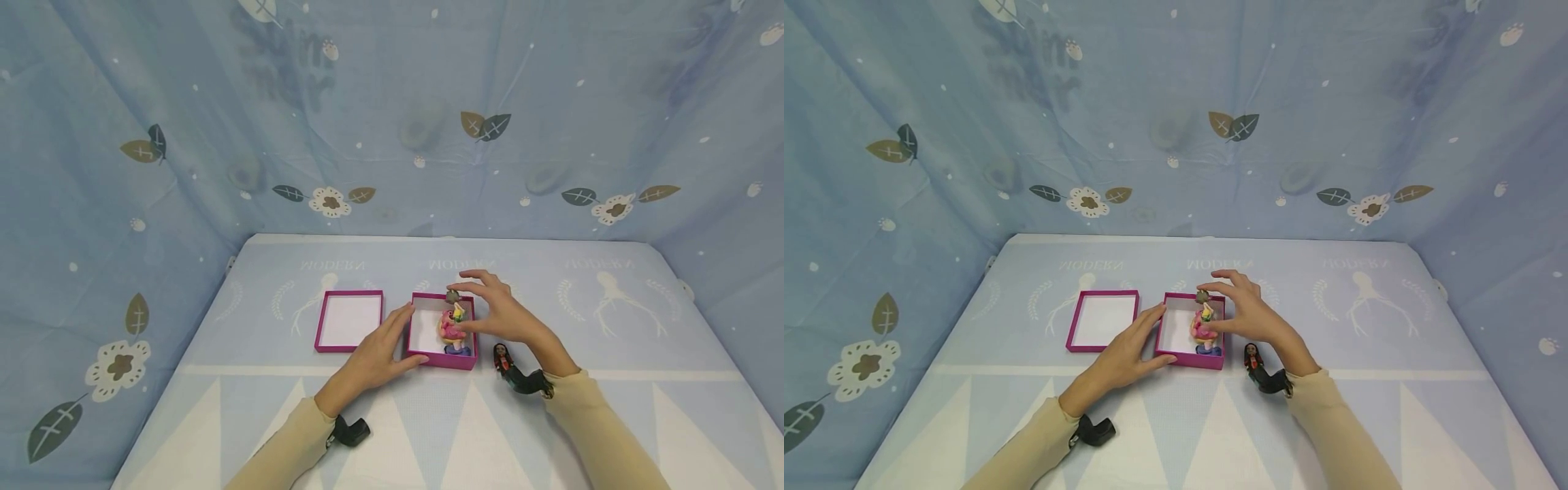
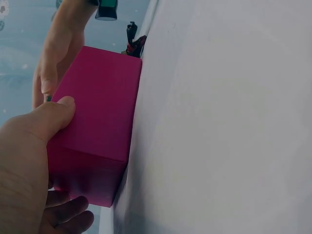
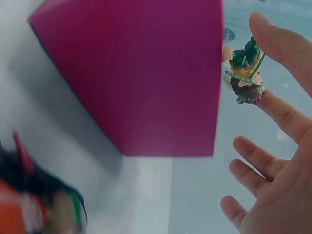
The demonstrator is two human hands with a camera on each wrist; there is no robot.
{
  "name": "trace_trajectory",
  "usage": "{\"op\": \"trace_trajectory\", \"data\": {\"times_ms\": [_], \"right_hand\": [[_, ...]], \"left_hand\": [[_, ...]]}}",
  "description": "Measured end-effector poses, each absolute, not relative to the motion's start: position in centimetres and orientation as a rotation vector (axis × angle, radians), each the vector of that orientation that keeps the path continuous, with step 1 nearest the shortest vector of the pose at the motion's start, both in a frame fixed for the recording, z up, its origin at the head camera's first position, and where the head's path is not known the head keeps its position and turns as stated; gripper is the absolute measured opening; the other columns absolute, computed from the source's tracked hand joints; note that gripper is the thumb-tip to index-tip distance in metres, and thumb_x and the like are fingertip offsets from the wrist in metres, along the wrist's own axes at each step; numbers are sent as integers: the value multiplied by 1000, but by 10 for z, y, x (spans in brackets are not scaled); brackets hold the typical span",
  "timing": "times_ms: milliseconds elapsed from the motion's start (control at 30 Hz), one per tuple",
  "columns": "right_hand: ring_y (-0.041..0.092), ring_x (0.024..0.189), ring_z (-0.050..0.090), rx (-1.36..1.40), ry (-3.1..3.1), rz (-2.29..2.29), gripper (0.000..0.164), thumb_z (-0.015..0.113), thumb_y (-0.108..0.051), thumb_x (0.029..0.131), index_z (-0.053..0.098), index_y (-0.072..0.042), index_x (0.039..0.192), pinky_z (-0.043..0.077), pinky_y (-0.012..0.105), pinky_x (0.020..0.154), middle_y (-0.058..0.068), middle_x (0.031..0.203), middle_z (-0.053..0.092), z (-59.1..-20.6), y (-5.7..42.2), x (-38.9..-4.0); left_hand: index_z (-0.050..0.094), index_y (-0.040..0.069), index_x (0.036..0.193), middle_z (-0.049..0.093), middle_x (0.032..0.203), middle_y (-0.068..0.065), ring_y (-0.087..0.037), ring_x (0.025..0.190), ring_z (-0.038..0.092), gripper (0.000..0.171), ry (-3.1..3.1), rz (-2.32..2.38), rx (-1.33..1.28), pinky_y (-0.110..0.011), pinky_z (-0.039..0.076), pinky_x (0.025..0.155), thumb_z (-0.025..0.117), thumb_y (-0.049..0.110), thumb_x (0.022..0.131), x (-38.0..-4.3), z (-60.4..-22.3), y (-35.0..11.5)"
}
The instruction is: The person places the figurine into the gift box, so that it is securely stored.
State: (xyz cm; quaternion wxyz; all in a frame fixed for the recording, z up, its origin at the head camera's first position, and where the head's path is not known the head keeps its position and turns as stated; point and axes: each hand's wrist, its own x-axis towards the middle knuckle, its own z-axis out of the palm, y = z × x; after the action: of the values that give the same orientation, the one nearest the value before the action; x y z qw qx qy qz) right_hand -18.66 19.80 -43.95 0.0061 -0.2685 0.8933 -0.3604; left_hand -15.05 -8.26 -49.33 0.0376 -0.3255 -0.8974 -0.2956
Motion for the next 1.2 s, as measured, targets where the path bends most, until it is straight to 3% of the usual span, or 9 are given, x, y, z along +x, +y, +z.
{"op": "trace_trajectory", "data": {"times_ms": [367,1200], "right_hand": [[39,139,29,-841,2778,-1086,68,89,-38,68,65,-18,128,19,62,106,17,149,37,-450,177,-190],[39,134,36,-774,2952,-836,64,89,-49,63,71,-22,119,20,65,101,20,143,45,-458,150,-192]], "left_hand": [[26,8,154,35,156,-9,-24,139,43,92,-2737,-904,-1019,-42,45,108,70,50,86,-150,-493,-83],[25,9,155,34,157,-7,-23,140,42,92,-2760,-904,-1009,-42,45,108,69,52,87,-150,-493,-83]]}}
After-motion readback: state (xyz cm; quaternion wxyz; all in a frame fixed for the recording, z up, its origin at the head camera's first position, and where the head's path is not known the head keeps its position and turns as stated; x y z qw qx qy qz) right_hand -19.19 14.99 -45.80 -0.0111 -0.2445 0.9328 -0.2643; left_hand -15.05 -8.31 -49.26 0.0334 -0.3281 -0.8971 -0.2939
